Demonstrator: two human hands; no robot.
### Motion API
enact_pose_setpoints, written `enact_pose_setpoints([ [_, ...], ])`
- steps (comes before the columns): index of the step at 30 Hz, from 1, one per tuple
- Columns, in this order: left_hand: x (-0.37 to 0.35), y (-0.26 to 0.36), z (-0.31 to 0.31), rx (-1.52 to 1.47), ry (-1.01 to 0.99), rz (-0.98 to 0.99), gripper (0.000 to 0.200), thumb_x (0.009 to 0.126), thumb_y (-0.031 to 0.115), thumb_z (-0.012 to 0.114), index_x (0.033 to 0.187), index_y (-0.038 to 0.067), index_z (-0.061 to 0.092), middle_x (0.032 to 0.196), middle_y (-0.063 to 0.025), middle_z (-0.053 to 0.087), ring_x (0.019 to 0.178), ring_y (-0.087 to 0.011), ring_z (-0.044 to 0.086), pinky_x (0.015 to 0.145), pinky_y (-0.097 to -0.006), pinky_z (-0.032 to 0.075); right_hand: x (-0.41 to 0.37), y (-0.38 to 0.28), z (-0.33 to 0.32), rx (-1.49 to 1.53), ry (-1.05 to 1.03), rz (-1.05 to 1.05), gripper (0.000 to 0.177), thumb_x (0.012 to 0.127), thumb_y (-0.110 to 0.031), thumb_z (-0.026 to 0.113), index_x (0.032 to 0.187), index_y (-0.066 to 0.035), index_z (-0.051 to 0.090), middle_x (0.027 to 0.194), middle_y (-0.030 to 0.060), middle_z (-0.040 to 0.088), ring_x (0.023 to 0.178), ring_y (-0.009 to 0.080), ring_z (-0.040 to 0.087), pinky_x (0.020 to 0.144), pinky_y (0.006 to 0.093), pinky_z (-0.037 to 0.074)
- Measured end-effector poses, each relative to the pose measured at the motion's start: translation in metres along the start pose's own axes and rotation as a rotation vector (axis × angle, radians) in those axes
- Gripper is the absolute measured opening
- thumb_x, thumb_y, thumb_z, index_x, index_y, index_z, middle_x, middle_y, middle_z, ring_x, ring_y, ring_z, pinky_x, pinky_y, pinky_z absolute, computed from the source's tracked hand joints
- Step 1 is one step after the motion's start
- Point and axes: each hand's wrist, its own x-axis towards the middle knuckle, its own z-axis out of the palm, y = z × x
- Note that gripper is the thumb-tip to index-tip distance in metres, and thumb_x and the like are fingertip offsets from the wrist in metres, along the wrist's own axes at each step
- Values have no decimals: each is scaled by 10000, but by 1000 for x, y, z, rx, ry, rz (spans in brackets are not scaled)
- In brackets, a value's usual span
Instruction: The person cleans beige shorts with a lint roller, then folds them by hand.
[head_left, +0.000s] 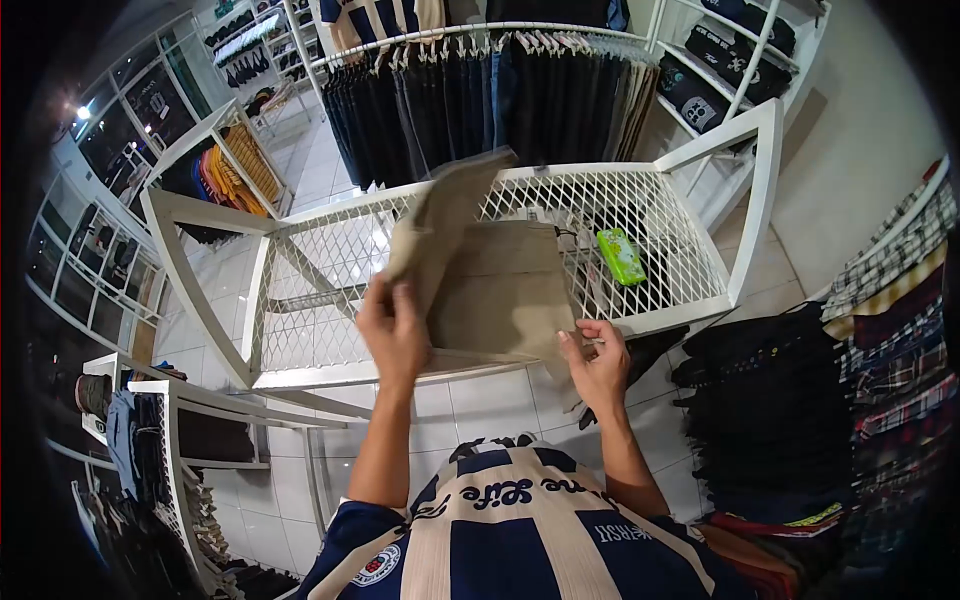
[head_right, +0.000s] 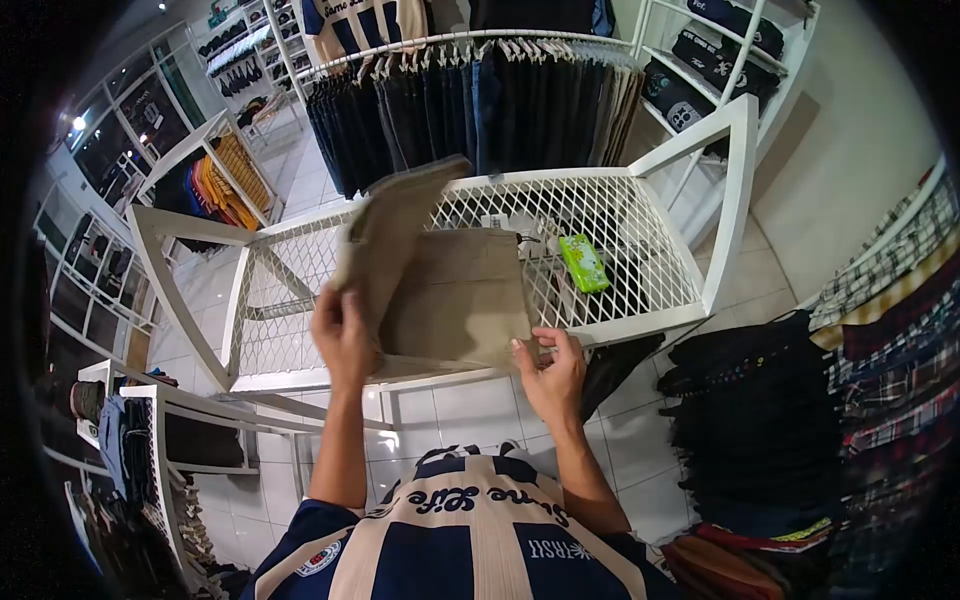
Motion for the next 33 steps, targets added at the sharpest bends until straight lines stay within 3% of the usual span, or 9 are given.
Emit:
enact_pose_setpoints([
  [4, 0, 5, -32, -282, 226, 30, 138, 1038, 70, 522, 1115, -15, 598, 982, -22, 622, 862, -69, 536, 751, -218, 430, 4, -4, 4, 137, -139, 165, 430, 870, -249, 802, 1188, 2, 660, 917, 89, 664, 641, 109, 596, 570, 256, 485],
  [8, -15, 0, -58, -317, 457, -212, 247, 1040, 216, 578, 1204, 31, 558, 1043, -41, 621, 903, -93, 614, 717, -265, 541, 14, -28, 5, 350, -199, 255, 503, 866, -269, 810, 1240, 23, 643, 954, 100, 693, 615, 83, 597, 568, 226, 476],
  [14, -19, -37, -96, -354, 486, -301, 286, 1023, 240, 601, 1201, 21, 553, 1046, -63, 627, 886, -136, 660, 733, -311, 617, 44, -57, 20, 604, -174, 168, 378, 901, -20, 700, 1268, 36, 631, 961, 70, 695, 795, 81, 642, 688, 217, 513],
  [16, -16, -44, -108, -368, 481, -305, 299, 1022, 228, 601, 1210, 3, 548, 1062, -67, 628, 928, -138, 657, 739, -310, 616, 66, -82, 31, 610, -157, 4, 376, 899, 3, 689, 1269, 39, 631, 958, 64, 696, 810, 85, 639, 708, 221, 516],
  [19, -10, -51, -124, -336, 461, -235, 384, 1004, 219, 633, 1304, -4, 544, 1225, -75, 615, 1132, -144, 600, 938, -342, 511, 93, -148, 60, 671, -263, -225, 350, 902, -19, 689, 1247, 31, 647, 960, 57, 695, 818, 84, 632, 732, 226, 521],
  [23, 10, -69, -154, -369, 321, -127, 315, 1020, 169, 609, 1272, -15, 569, 1165, -48, 616, 1098, -121, 551, 968, -272, 418, 90, -230, 137, 765, -479, -420, 327, 902, -59, 691, 1218, 23, 667, 972, 78, 691, 802, 97, 648, 728, 248, 534],
  [26, 17, -75, -178, -322, 342, -272, 523, 1051, 375, 520, 1401, -12, 486, 1319, -100, 576, 1188, -176, 542, 1031, -342, 416, 63, -263, 164, 634, -543, -724, 364, 903, -117, 721, 1243, 1, 664, 1063, 116, 671, 811, 137, 681, 743, 278, 548],
  [28, 17, -61, -180, -508, 310, -285, 719, 1057, 573, 327, 1518, 22, 355, 1513, -135, 439, 1410, -256, 400, 1144, -421, 325, 50, -258, 159, 647, -649, -679, 416, 902, -134, 730, 1295, -34, 638, 1155, 131, 640, 862, 172, 711, 777, 287, 555],
  [33, 2, -73, -182, -601, 331, -354, 755, 1042, 596, 349, 1540, 30, 316, 1512, -149, 437, 1421, -270, 388, 1166, -425, 311, 110, -131, 160, 165, -640, -481, 347, 915, -183, 701, 1230, -38, 684, 1142, 163, 670, 970, 254, 704, 840, 347, 564],
])
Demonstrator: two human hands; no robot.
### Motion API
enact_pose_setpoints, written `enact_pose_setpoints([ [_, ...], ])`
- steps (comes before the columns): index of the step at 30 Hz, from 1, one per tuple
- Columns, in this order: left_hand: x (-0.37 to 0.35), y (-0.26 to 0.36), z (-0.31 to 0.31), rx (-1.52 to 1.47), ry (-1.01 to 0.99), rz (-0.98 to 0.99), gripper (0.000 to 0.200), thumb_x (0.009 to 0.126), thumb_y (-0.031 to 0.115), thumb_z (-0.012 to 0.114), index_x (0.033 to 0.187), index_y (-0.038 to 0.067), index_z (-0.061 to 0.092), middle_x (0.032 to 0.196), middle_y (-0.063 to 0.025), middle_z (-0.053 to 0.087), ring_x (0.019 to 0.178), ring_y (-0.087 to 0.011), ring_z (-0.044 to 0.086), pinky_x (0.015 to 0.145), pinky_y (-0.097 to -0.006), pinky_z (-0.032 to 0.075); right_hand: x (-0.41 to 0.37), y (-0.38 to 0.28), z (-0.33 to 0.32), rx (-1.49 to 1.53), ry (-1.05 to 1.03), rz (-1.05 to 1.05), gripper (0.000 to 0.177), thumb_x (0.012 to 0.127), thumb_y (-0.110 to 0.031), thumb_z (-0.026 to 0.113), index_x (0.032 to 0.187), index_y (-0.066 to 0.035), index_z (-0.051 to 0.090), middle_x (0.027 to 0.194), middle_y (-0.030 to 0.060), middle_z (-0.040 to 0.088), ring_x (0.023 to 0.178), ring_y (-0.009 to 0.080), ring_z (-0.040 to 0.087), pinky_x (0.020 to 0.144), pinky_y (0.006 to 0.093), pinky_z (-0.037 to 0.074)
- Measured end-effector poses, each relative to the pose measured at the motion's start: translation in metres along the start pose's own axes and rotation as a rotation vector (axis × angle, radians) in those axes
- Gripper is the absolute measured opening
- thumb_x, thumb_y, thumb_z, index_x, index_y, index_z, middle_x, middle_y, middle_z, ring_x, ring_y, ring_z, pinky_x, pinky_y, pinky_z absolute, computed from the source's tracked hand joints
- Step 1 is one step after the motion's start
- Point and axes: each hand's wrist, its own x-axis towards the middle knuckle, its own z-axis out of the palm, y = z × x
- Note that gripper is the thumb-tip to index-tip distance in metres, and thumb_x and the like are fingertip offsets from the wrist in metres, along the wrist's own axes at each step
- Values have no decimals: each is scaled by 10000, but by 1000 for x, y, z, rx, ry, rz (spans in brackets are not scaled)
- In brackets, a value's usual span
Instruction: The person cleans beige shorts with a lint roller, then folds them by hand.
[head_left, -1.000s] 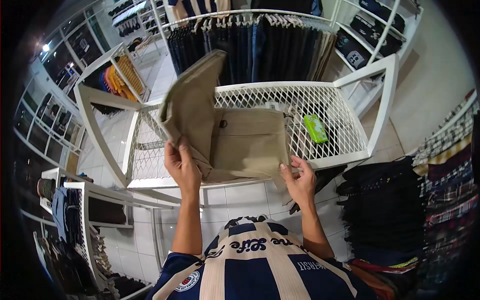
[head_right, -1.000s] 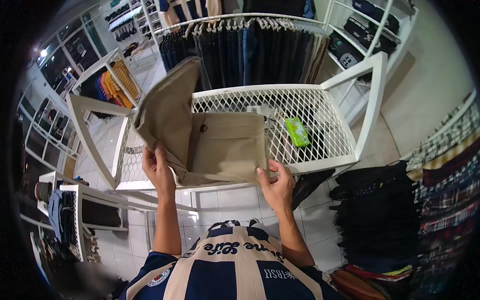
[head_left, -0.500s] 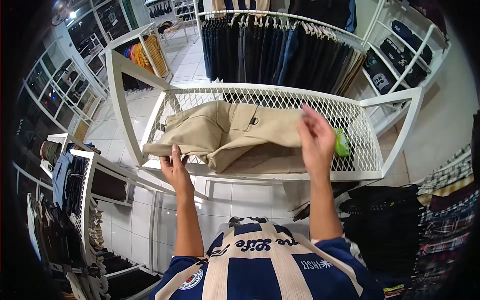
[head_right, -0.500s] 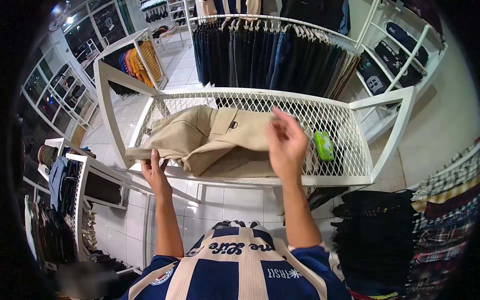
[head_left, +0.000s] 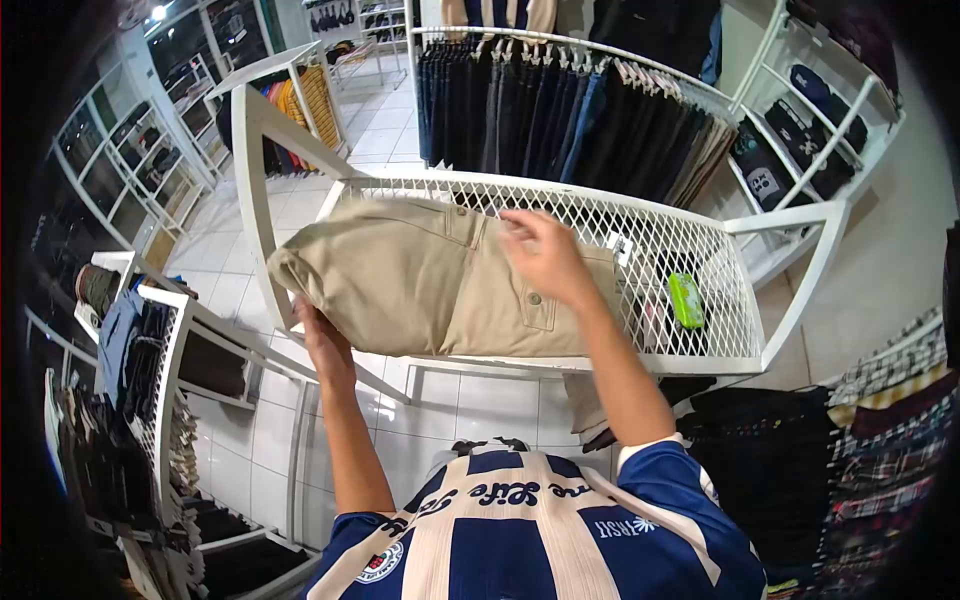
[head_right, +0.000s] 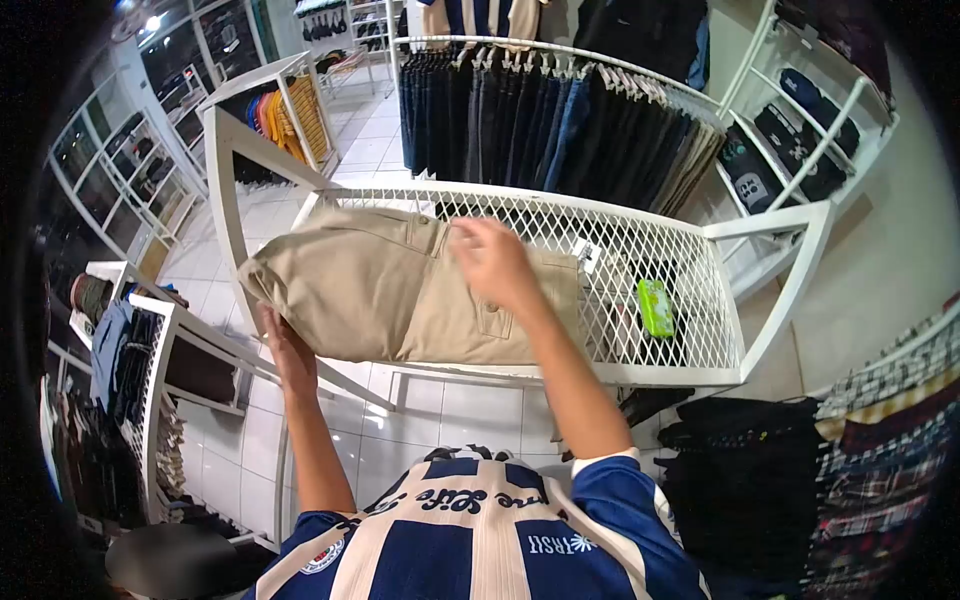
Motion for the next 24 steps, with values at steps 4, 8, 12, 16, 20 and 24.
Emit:
enact_pose_setpoints([
  [4, -3, -3, 13, 123, 97, -63, 609, 929, 131, 716, 1447, 41, 409, 1315, -112, 565, 1132, -215, 605, 945, -354, 517, -10, 102, -25, -527, 28, 70, 465, 923, -418, 654, 1232, -72, 679, 1200, 174, 654, 1184, 344, 584, 1011, 446, 465],
  [8, 5, -12, 12, 125, 87, 3, 641, 936, 129, 711, 1469, 51, 364, 1307, -116, 566, 1147, -220, 592, 942, -353, 517, -10, 99, -21, -622, -90, 162, 520, 927, -513, 614, 1187, -70, 695, 1193, 167, 651, 1150, 357, 586, 1008, 467, 456],
  [12, 10, 1, 21, 75, 104, -36, 587, 945, 129, 704, 1441, 46, 401, 1273, -109, 590, 1112, -202, 607, 938, -345, 517, -5, 87, -21, -621, -111, 181, 516, 905, -540, 635, 1102, -72, 725, 1111, 170, 676, 1087, 364, 616, 961, 476, 468],
  [16, 23, 6, 32, 131, 64, 73, 468, 959, 111, 681, 1374, 33, 480, 1217, -94, 630, 1049, -165, 627, 908, -326, 522, 6, 75, -32, -482, -243, 271, 492, 878, -514, 683, 1024, -47, 742, 1011, 197, 716, 983, 386, 666, 882, 464, 507],
  [20, 40, 17, 52, 146, -72, 134, 420, 963, 89, 664, 1352, 16, 524, 1231, -76, 642, 1047, -145, 626, 904, -301, 514, -3, 64, -42, -475, -53, 151, 404, 880, -431, 714, 971, -38, 730, 983, 212, 702, 947, 395, 662, 838, 459, 508],
  [24, 41, 59, 102, 197, -205, 179, 445, 960, 89, 655, 1374, 9, 513, 1220, -96, 652, 1041, -161, 636, 906, -303, 518, -33, 27, -80, -467, 208, 104, 356, 929, -343, 687, 953, 12, 689, 965, 193, 633, 914, 407, 619, 789, 447, 476],
])
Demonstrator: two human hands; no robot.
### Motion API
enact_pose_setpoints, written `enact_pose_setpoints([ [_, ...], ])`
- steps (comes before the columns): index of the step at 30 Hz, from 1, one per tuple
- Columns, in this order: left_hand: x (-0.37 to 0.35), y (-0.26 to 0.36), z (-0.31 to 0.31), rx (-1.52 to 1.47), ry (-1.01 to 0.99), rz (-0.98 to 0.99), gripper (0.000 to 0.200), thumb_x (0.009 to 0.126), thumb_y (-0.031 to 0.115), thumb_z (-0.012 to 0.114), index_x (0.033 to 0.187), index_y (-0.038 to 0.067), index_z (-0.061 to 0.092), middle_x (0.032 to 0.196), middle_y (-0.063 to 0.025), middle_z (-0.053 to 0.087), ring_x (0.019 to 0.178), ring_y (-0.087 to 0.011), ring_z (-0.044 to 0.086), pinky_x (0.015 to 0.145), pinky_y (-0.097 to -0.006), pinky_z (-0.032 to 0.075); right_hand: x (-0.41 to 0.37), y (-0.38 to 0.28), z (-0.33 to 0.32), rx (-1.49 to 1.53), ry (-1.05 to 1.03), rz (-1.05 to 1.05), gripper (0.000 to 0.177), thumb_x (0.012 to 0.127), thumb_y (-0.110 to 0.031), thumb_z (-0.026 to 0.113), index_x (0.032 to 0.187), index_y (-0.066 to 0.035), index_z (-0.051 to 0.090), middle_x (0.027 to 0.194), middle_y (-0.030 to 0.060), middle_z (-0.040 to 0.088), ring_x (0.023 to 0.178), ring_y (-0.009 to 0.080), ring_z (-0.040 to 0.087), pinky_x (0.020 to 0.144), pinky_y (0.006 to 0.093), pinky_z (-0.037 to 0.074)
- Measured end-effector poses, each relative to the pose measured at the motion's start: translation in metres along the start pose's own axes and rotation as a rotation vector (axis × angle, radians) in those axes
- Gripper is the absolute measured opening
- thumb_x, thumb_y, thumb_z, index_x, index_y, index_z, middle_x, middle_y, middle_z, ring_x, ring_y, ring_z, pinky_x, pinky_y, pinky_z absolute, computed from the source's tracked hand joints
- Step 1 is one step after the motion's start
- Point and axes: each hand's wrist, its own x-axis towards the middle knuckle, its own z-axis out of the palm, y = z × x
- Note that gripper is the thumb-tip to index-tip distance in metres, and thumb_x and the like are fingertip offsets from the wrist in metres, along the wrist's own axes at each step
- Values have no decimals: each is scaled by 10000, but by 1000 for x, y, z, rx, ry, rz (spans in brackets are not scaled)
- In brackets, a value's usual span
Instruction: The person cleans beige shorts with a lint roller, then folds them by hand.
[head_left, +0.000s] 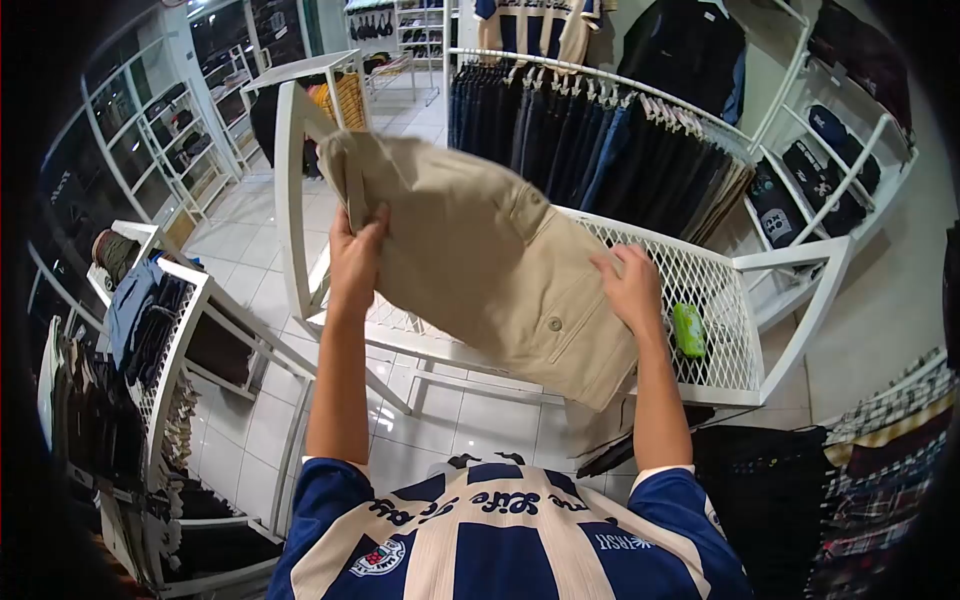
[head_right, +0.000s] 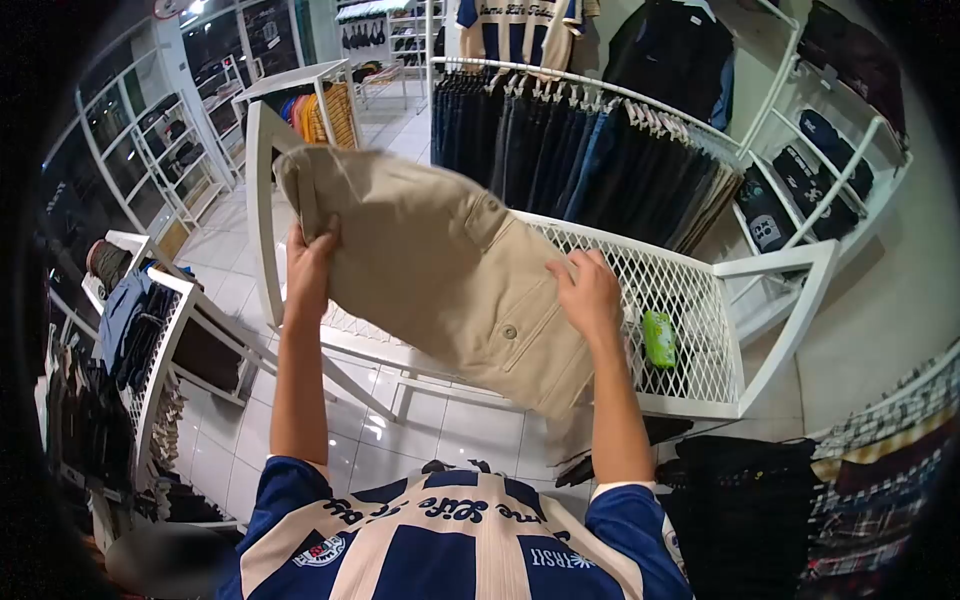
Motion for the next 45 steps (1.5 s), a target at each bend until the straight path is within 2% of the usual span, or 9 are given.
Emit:
enact_pose_setpoints([
  [12, 105, 58, 179, 35, -499, 181, 387, 921, 106, 712, 1280, 27, 591, 1095, -67, 695, 918, -120, 649, 796, -282, 536, -114, -40, -105, 137, 321, 298, 352, 1063, -328, 484, 1072, 22, 516, 808, 298, 633, 800, 514, 607, 664, 533, 438],
  [17, 164, -55, 215, 444, -482, 441, 775, 803, 211, 822, 1463, 10, 469, 1201, -206, 684, 1036, -255, 691, 892, -346, 548, -135, 23, -43, 210, 216, 410, 426, 1023, -338, 539, 1230, 32, 496, 919, 300, 655, 872, 486, 623, 756, 514, 479],
  [21, 80, -104, 180, 786, -666, 458, 596, 848, 263, 778, 1353, 10, 588, 1313, -229, 629, 1147, -366, 654, 971, -424, 522, -170, 38, -24, 213, 13, 569, 477, 943, -335, 654, 1242, 15, 531, 948, 268, 653, 894, 435, 632, 811, 492, 489],
  [23, -4, -86, 158, 897, -826, 234, 488, 851, 230, 781, 1266, 7, 654, 1274, -198, 661, 1152, -332, 659, 980, -390, 514, -193, 55, -8, 157, 173, 449, 511, 863, -306, 768, 1233, 3, 598, 900, 141, 657, 708, 255, 657, 649, 380, 517],
  [27, -135, -76, 117, 643, -1132, 241, 584, 784, 371, 824, 1241, 41, 670, 1194, -206, 673, 1158, -369, 614, 996, -444, 483, -201, 11, -29, 97, 111, 557, 452, 830, -255, 805, 1163, 1, 639, 823, 75, 600, 628, 170, 594, 603, 313, 501],
  [33, -203, -69, 114, 821, -1055, 523, 785, 717, 534, 807, 1344, 105, 611, 1382, -152, 549, 1308, -354, 490, 1112, -585, 307, -192, 6, -28, 282, 126, 607, 362, 859, -257, 766, 1083, -9, 627, 883, 127, 667, 748, 218, 645, 698, 346, 514],
  [37, -210, -71, 131, 801, -895, 421, 929, 686, 485, 831, 1465, 112, 489, 1297, -136, 578, 1187, -319, 555, 990, -447, 455, -165, -9, -33, 750, 154, 531, 264, 944, -187, 682, 1103, 11, 610, 938, 93, 687, 847, 127, 624, 745, 286, 496],
  [43, -184, -68, 136, 845, -600, 509, 625, 791, 78, 701, 1400, 107, 560, 1056, -127, 684, 867, -320, 674, 724, -413, 548, -146, -29, -46, 1053, 114, 488, 341, 1066, -304, 481, 1105, 5, 618, 942, 46, 656, 807, 127, 595, 706, 288, 475],
  [45, -171, -70, 134, 657, -391, 265, 403, 835, 49, 670, 1238, 72, 663, 929, -176, 700, 808, -366, 685, 731, -428, 548, -161, -9, -42, 600, 79, 585, 338, 1034, -338, 536, 1051, -8, 608, 948, 105, 669, 802, 244, 652, 702, 359, 499],
])
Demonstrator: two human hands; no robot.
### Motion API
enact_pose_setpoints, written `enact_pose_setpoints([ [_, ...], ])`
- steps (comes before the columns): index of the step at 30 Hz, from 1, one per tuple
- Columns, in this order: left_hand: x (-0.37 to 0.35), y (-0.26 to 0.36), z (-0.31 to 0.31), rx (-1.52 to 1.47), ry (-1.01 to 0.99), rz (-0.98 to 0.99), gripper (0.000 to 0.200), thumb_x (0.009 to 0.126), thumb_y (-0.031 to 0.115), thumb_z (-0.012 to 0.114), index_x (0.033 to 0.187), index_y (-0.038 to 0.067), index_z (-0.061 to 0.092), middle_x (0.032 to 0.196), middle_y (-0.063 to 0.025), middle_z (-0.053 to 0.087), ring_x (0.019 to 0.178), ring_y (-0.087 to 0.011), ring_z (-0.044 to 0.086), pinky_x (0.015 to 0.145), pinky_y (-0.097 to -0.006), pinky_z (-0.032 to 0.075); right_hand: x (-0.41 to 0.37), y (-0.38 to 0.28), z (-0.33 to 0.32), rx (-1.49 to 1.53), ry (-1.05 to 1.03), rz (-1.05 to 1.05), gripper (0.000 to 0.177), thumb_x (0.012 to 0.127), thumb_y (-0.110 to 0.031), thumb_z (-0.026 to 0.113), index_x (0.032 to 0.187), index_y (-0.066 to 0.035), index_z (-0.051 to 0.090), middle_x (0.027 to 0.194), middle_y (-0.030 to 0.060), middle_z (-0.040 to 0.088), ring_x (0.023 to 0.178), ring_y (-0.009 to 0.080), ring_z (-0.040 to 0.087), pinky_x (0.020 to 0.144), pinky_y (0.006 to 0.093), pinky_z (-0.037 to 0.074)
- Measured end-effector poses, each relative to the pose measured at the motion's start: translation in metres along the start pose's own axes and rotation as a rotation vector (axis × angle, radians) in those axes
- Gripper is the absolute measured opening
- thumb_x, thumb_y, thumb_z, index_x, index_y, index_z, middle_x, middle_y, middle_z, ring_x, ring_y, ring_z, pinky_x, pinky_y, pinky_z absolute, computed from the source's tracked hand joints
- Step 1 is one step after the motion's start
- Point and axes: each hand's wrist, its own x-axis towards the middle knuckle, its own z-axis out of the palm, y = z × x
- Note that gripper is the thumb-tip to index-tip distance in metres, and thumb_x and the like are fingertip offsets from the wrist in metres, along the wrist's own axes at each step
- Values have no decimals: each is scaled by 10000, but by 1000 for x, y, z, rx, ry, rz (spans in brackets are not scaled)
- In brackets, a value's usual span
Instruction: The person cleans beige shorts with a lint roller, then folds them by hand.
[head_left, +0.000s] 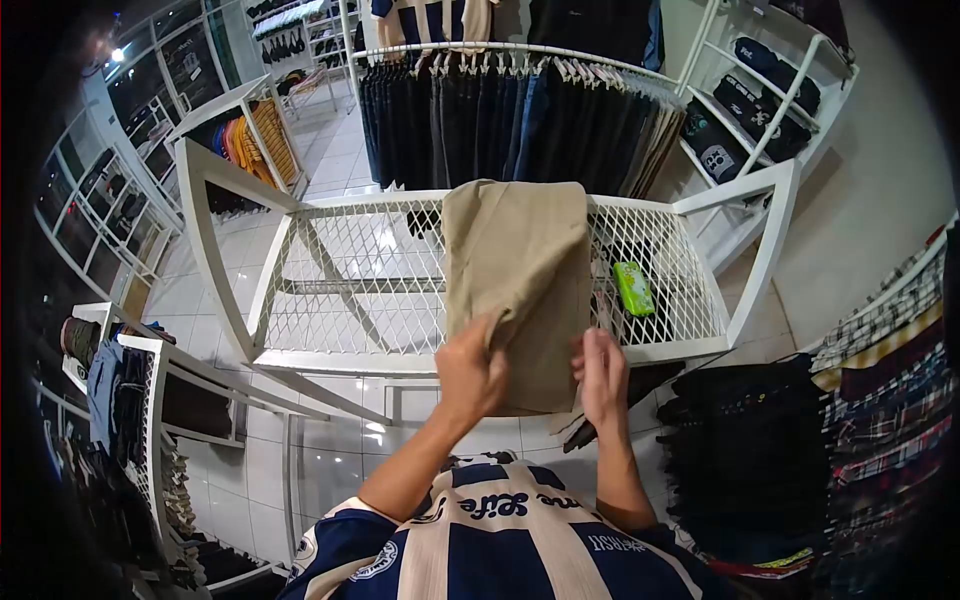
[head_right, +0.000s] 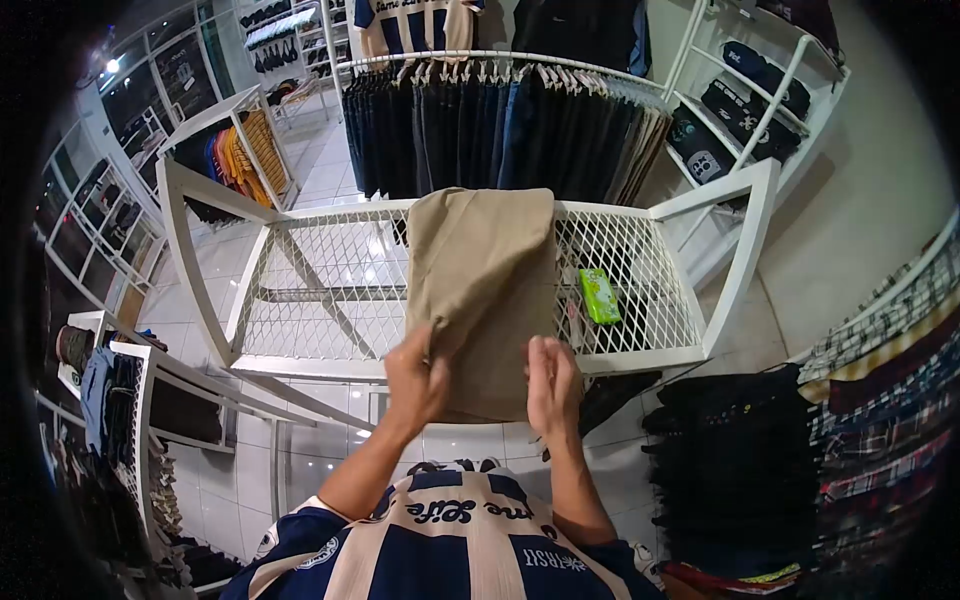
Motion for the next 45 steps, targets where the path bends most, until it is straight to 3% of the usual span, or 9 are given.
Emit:
enact_pose_setpoints([
  [2, 13, -8, -7, -217, 184, -88, 171, 931, 126, 655, 1033, -6, 692, 810, -175, 698, 701, -228, 670, 669, -350, 500, -12, 16, -1, -330, 49, -98, 346, 1006, -358, 576, 1057, -16, 578, 932, 133, 662, 793, 291, 657, 697, 391, 499],
  [6, 35, -31, -36, -668, 443, -336, 431, 1034, 329, 595, 895, -71, 677, 779, -6, 640, 676, -86, 512, 631, -284, 447, -33, 44, 9, -609, 99, -136, 467, 927, -416, 672, 1119, -33, 485, 860, 178, 630, 774, 404, 641, 698, 473, 490],
  [11, 8, -73, -61, -827, 809, -449, 416, 1021, 374, 606, 1151, -21, 587, 1097, -109, 647, 964, -163, 619, 854, -326, 517, -40, 47, 25, 12, 32, -50, 264, 982, -17, 579, 1203, -29, 435, 803, -10, 468, 671, 19, 426, 525, 192, 314],
  [14, -35, -104, -57, -646, 1053, -721, 407, 1019, 377, 606, 1132, -13, 632, 1124, -96, 662, 1004, -145, 624, 886, -297, 499, -37, 54, 31, 1, 73, -81, 275, 984, -34, 583, 1222, -25, 445, 787, -23, 425, 654, 40, 379, 541, 209, 317],
  [27, -108, -68, -108, -488, 476, -618, 201, 933, 127, 678, 1029, -50, 671, 936, -35, 679, 858, -101, 622, 779, -251, 499, -13, 63, -6, -39, 296, -33, 211, 1009, -102, 576, 1190, -19, 507, 854, 26, 535, 743, 87, 478, 669, 257, 414],
  [30, -108, -88, -107, -582, 480, -791, 148, 939, 95, 663, 995, -41, 675, 893, -14, 660, 828, -76, 585, 766, -240, 480, -13, 67, -12, -278, 242, -106, 204, 993, -100, 592, 1161, -9, 521, 883, 65, 568, 773, 128, 532, 709, 293, 450],
  [34, -79, -67, -113, -535, 576, -516, 186, 965, 123, 645, 1088, -15, 639, 989, -35, 650, 862, -82, 573, 771, -232, 463, -18, 59, 5, -7, 291, -138, 226, 978, -78, 603, 1173, -2, 519, 895, 69, 581, 801, 124, 552, 734, 282, 458],
  [38, -39, -78, -120, -549, 443, -915, 314, 966, 233, 694, 1150, -12, 626, 1034, -54, 619, 971, -132, 573, 900, -279, 459, -4, 55, 6, -52, 133, -20, 218, 980, -60, 604, 1168, 12, 520, 947, 88, 580, 871, 132, 565, 786, 286, 474],
  [45, -31, -82, -103, -513, 597, -594, 392, 966, 300, 701, 1171, -29, 643, 1092, -79, 633, 1034, -138, 575, 920, -295, 458, 20, 20, 9, 10, 296, -311, 165, 1002, -37, 578, 1138, 30, 511, 1001, 106, 567, 908, 132, 535, 828, 269, 469],
])
